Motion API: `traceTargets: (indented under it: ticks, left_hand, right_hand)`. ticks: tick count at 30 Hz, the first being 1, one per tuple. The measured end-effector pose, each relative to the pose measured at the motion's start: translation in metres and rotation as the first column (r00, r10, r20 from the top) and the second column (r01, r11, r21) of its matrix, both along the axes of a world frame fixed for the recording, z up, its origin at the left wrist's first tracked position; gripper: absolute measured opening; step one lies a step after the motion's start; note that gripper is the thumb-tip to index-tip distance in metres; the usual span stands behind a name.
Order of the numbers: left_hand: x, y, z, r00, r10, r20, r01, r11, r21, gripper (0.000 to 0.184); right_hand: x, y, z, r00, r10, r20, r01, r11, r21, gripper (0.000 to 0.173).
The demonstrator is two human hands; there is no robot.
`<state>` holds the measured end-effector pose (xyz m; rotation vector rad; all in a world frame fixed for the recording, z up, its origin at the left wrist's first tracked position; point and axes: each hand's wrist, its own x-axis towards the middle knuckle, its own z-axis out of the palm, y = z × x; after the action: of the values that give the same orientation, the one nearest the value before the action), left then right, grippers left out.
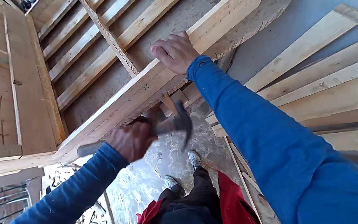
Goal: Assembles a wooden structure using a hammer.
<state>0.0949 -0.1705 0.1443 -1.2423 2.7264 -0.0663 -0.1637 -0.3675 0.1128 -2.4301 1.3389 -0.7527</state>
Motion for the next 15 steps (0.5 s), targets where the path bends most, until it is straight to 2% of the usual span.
traceTargets:
  ticks: [1, 2, 3, 4, 5, 6, 7, 8, 9, 10, 12, 14, 15]
  left_hand:
    - [0.005, -0.001, -0.004, 0.989, -0.140, -0.054, 0.138, 0.990, -0.040, 0.042]
    - [0.016, -0.006, -0.002, 0.985, -0.160, -0.067, 0.158, 0.987, -0.037, 0.038]
    - [0.030, -0.014, 0.004, 0.999, -0.045, -0.016, 0.045, 0.999, -0.008, 0.035]
    - [0.041, -0.023, 0.012, 0.984, 0.152, 0.091, -0.153, 0.988, 0.009, 0.038]
    - [0.044, -0.031, 0.019, 0.934, 0.298, 0.197, -0.306, 0.952, 0.007, 0.044]
    - [0.035, -0.030, 0.021, 0.887, 0.397, 0.236, -0.415, 0.909, 0.028, 0.049]
    - [0.020, -0.020, 0.016, 0.878, 0.437, 0.195, -0.455, 0.889, 0.057, 0.048]
    - [0.007, -0.002, 0.008, 0.904, 0.418, 0.095, -0.424, 0.903, 0.071, 0.040]
    - [-0.001, 0.014, 0.003, 0.942, 0.336, -0.018, -0.334, 0.941, 0.060, 0.029]
    - [-0.005, 0.024, 0.001, 0.957, 0.282, -0.064, -0.275, 0.956, 0.102, 0.029]
    - [-0.002, 0.050, -0.010, 0.974, 0.208, -0.096, -0.191, 0.968, 0.162, 0.040]
    - [0.007, 0.105, -0.015, 0.958, 0.259, -0.120, -0.223, 0.942, 0.250, 0.036]
    - [0.020, 0.137, -0.022, 0.915, 0.385, -0.120, -0.321, 0.875, 0.361, 0.036]
  right_hand:
    - [-0.002, -0.001, -0.001, 1.000, 0.006, 0.003, -0.006, 1.000, -0.003, 0.059]
    - [-0.003, 0.000, -0.001, 1.000, 0.018, 0.006, -0.018, 1.000, 0.004, 0.058]
    - [-0.003, -0.001, -0.001, 1.000, 0.028, 0.005, -0.028, 1.000, 0.009, 0.058]
    - [-0.001, -0.002, 0.000, 1.000, 0.030, 0.007, -0.030, 1.000, 0.008, 0.058]
    - [0.000, -0.003, 0.001, 1.000, 0.021, 0.008, -0.021, 1.000, 0.004, 0.058]
    - [0.000, -0.001, -0.001, 1.000, 0.006, 0.018, -0.006, 1.000, 0.004, 0.059]
    - [-0.006, 0.002, -0.002, 0.999, -0.024, 0.024, 0.024, 1.000, 0.001, 0.060]
    - [-0.011, 0.014, -0.005, 0.999, -0.037, 0.017, 0.037, 0.999, 0.017, 0.061]
    - [-0.013, 0.021, -0.003, 1.000, -0.022, 0.022, 0.022, 0.999, 0.024, 0.061]
    - [-0.011, 0.020, 0.000, 0.999, -0.005, 0.042, 0.005, 1.000, 0.000, 0.060]
    - [-0.008, 0.016, -0.007, 0.995, 0.023, 0.092, -0.015, 0.996, -0.083, 0.057]
    - [-0.012, 0.008, -0.023, 0.992, 0.061, 0.112, -0.039, 0.981, -0.191, 0.056]
    - [-0.006, 0.008, -0.024, 0.987, 0.124, 0.103, -0.095, 0.964, -0.250, 0.054]
